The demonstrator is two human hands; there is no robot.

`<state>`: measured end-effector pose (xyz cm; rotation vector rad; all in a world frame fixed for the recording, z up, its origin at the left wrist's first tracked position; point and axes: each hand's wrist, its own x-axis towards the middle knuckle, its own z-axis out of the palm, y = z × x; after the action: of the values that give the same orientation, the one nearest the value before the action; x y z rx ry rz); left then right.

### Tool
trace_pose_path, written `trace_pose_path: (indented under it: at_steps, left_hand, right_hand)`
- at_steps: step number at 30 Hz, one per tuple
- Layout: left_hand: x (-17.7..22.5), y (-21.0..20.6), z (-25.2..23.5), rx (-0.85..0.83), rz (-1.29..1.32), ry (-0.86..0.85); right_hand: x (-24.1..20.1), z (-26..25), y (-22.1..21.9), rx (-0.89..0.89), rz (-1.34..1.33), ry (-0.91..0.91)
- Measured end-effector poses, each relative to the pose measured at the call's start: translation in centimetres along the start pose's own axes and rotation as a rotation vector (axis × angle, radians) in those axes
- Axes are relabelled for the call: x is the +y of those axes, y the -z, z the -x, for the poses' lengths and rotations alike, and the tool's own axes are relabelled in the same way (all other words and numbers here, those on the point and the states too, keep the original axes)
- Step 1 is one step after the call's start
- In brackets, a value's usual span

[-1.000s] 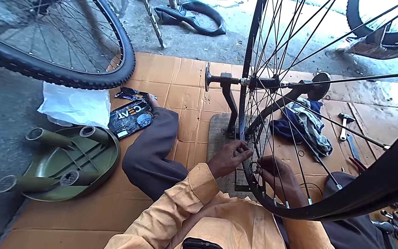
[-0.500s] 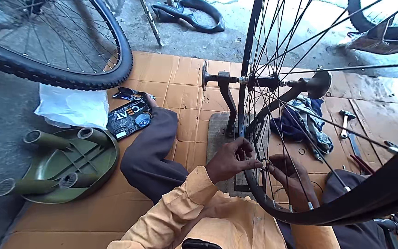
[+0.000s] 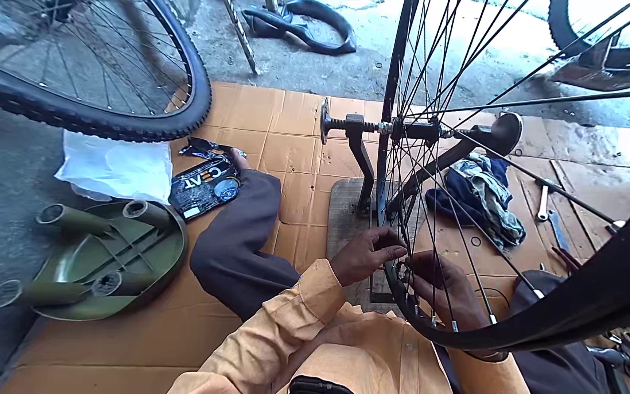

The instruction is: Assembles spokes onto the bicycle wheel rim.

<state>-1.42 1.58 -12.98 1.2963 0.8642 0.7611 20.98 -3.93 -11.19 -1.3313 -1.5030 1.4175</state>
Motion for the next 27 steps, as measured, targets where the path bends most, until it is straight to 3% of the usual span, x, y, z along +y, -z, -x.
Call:
trace_pose_path:
  at_steps: [5, 8, 13, 17, 20, 23, 27]
  left_hand:
    - [0.1, -0.1, 0.2, 0.023, -0.017, 0.019]
    - [-0.6, 0.3, 0.3, 0.023, -0.204, 0.017]
    - [-1.0, 1.1, 0.3, -0.151, -0.481, -0.061]
    - [-1.0, 0.7, 0.0, -0.121, -0.573, -0.043]
    - [-0.8, 1.0, -0.2, -0.117, -0.522, -0.049]
    - [-0.4, 1.1, 0.1, 0.013, -0.342, -0.031]
    - [0.0, 0.7, 0.1, 0.063, -0.340, 0.011]
  right_hand:
    - [1.5, 0.1, 0.0, -0.041, 0.140, 0.020]
    - [1.8, 0.0, 0.1, -0.066, 0.212, 0.062]
    - [1.0, -1.2, -0.3, -0.091, 0.244, 0.126]
    - [2.7, -0.4, -0.3, -0.047, 0.277, 0.102]
    - [0.8, -1.0, -0.2, -0.074, 0.155, 0.063]
    - [-0.3, -0.3, 0.2, -0.013, 0.046, -0.002]
    - [-0.5, -0.3, 0.6, 0.092, 0.172, -0.028]
